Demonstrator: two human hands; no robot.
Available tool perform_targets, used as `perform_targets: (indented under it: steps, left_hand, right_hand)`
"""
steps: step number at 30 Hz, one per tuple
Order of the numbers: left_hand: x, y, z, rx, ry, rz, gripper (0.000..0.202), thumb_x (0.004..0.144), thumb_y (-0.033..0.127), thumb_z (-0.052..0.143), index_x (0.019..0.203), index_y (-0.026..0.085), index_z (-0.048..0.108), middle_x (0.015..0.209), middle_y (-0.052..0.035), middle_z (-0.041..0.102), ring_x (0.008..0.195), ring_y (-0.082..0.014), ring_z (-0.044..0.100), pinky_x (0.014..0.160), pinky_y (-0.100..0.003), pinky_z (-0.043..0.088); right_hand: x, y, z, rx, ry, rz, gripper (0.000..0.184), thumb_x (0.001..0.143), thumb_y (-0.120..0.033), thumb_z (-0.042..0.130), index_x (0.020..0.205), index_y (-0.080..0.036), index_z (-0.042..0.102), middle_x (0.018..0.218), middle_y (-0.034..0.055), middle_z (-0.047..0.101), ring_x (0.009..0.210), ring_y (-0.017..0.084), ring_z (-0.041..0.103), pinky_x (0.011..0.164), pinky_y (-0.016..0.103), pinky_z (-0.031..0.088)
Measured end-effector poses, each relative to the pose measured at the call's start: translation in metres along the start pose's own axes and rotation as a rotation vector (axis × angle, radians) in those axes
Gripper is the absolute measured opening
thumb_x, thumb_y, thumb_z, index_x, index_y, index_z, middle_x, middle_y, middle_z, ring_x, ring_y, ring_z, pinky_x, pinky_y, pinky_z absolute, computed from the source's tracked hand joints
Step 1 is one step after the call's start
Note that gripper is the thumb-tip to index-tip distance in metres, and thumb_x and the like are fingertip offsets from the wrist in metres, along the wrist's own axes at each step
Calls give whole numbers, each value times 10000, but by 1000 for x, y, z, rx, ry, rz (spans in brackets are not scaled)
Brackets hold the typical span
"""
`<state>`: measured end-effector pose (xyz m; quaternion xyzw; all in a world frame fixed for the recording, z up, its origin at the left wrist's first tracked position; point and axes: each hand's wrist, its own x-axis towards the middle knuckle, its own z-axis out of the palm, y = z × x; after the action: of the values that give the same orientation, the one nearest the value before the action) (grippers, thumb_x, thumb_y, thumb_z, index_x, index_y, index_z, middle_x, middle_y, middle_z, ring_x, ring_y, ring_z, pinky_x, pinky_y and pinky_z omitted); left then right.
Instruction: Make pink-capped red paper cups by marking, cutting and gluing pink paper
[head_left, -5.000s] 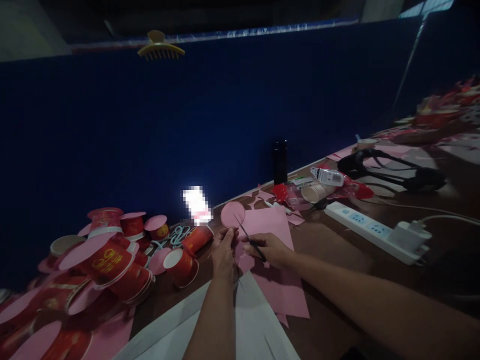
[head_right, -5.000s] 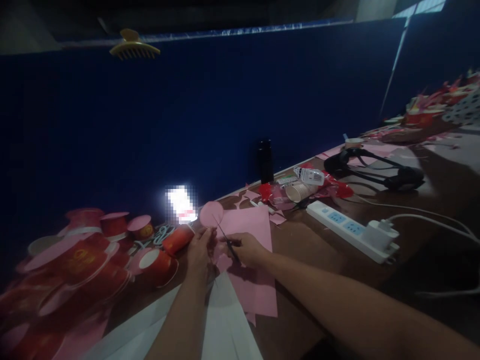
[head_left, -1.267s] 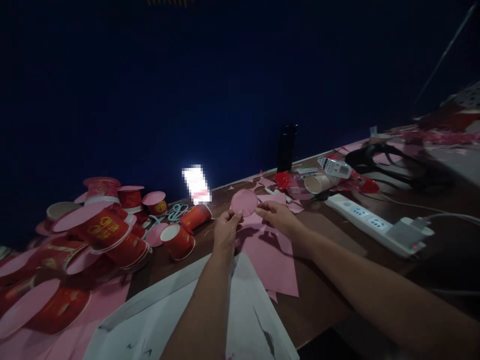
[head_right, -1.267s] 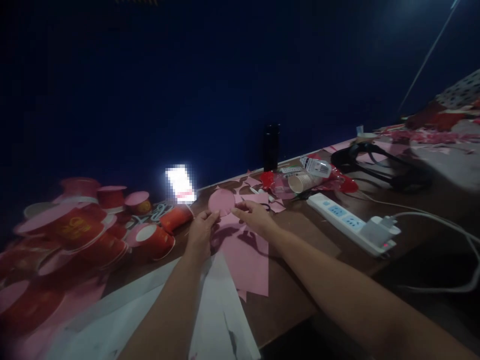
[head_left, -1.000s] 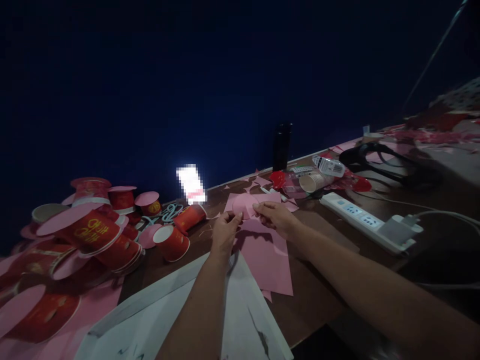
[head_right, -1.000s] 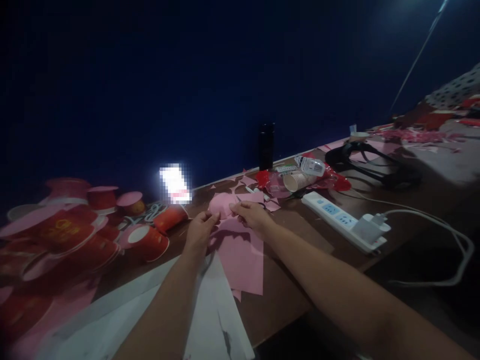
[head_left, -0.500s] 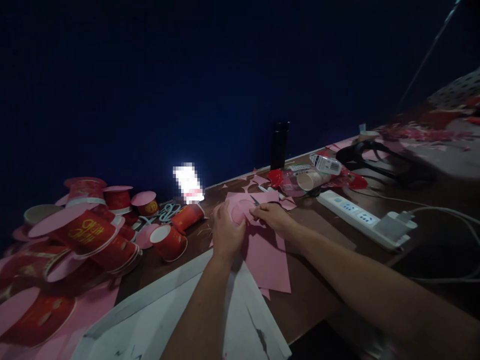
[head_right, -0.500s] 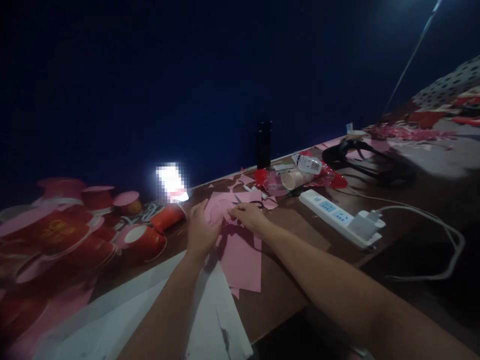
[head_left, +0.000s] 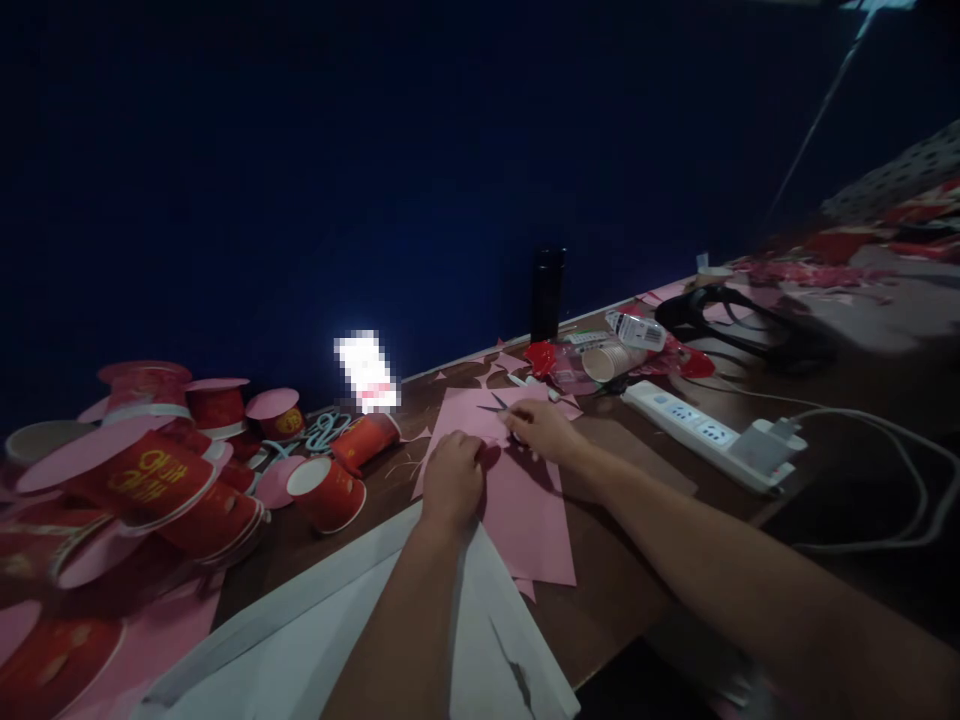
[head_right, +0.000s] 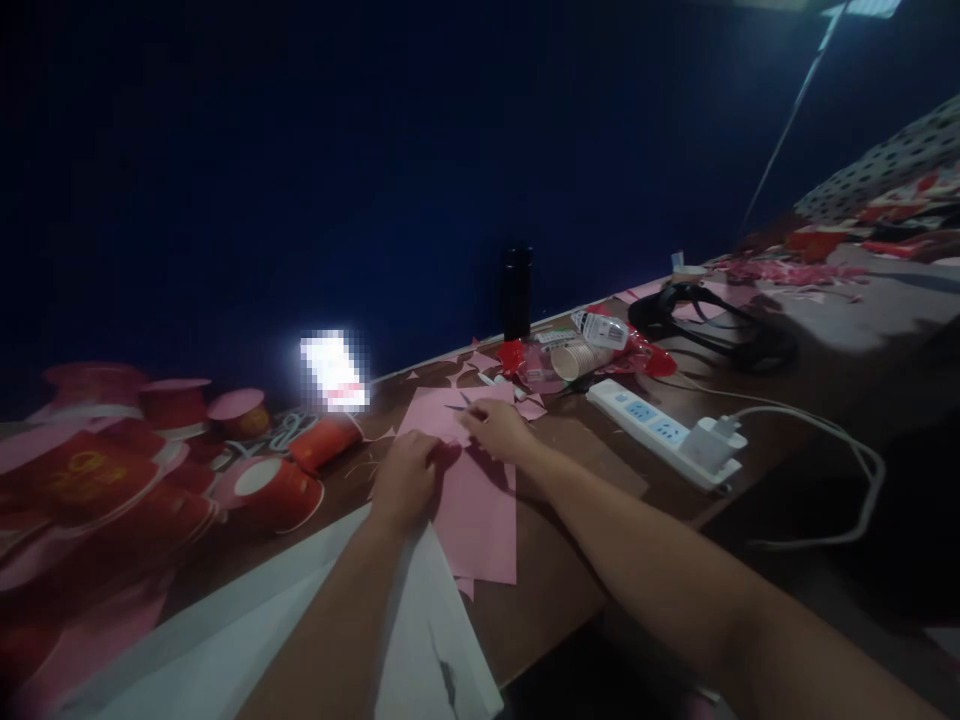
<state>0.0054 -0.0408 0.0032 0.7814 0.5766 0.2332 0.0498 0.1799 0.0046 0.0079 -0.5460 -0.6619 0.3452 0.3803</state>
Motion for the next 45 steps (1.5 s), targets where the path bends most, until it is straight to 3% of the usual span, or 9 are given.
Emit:
perform_targets:
  steps: [4, 7, 11, 17, 25, 27, 31, 35, 45]
  left_hand:
    - [-1, 1, 3, -40, -58, -94, 246, 892, 254, 449, 917, 230, 693, 966, -66, 653, 924, -204, 561, 778, -305, 384]
    - [-1, 1, 3, -47, -48, -117, 265, 900, 308, 445, 899, 214, 694, 952, -73, 662, 920, -208, 570, 779, -307, 386]
    - [-2, -1, 2, -53, -35, -118, 241, 881, 245, 456, 914, 196, 689, 983, -78, 670, 948, -211, 573, 808, -307, 384]
    - [-3, -2, 3, -58, -28, -118, 235, 888, 262, 454, 883, 202, 682, 967, -76, 672, 939, -213, 571, 792, -308, 382]
    - [-2, -1, 2, -105, -28, -138, 317, 913, 372, 430, 885, 206, 699, 938, -79, 669, 897, -207, 570, 763, -304, 379]
    - [-2, -1, 1, -114, -37, -146, 281, 905, 329, 446, 928, 212, 701, 974, -77, 671, 932, -211, 569, 782, -305, 378]
    - [-3, -1, 0, -151, -19, -132, 328, 923, 390, 416, 931, 226, 699, 983, -72, 671, 935, -212, 569, 792, -308, 376]
    - [-4, -2, 3, -120, 16, -120, 354, 922, 433, 411, 877, 211, 684, 924, -79, 661, 873, -204, 564, 778, -304, 374]
    - [-3, -5, 9, -169, 49, -163, 355, 910, 462, 423, 877, 230, 690, 931, -80, 682, 848, -211, 586, 771, -312, 379]
  right_hand:
    - [20, 9, -33, -166, 339, 9, 173, 829, -279, 537, 933, -211, 657, 975, 58, 681, 911, 193, 619, 829, 324, 479]
    - [28, 10, -51, -455, 276, 209, 271, 808, -302, 563, 1058, -222, 633, 1082, 102, 651, 979, 256, 625, 856, 405, 476]
    - [30, 7, -50, -718, 208, 334, 475, 824, -404, 560, 1224, -151, 524, 1251, 224, 534, 1084, 378, 588, 850, 508, 466]
    - [32, 10, -43, -766, 176, 305, 330, 834, -356, 552, 1103, -166, 569, 1153, 182, 600, 1022, 331, 623, 822, 462, 483]
    - [28, 5, -68, -722, 340, 173, 329, 846, -309, 517, 1136, -157, 547, 1159, 181, 581, 1090, 332, 550, 886, 453, 432]
    - [28, 0, -74, -629, 409, 115, 312, 853, -274, 495, 1140, -158, 532, 1180, 169, 570, 1134, 323, 514, 935, 451, 408]
    - [29, -11, -77, -48, 516, -21, 253, 828, -220, 535, 1080, -190, 530, 1124, 127, 587, 1020, 253, 570, 883, 393, 460]
    - [28, -20, -69, 315, 342, 43, 118, 858, -227, 492, 964, -207, 541, 803, 49, 630, 648, 155, 610, 611, 310, 529]
    - [23, -28, -50, 862, 86, 133, 37, 761, -188, 655, 773, -202, 622, 813, 26, 660, 751, 120, 625, 673, 212, 561]
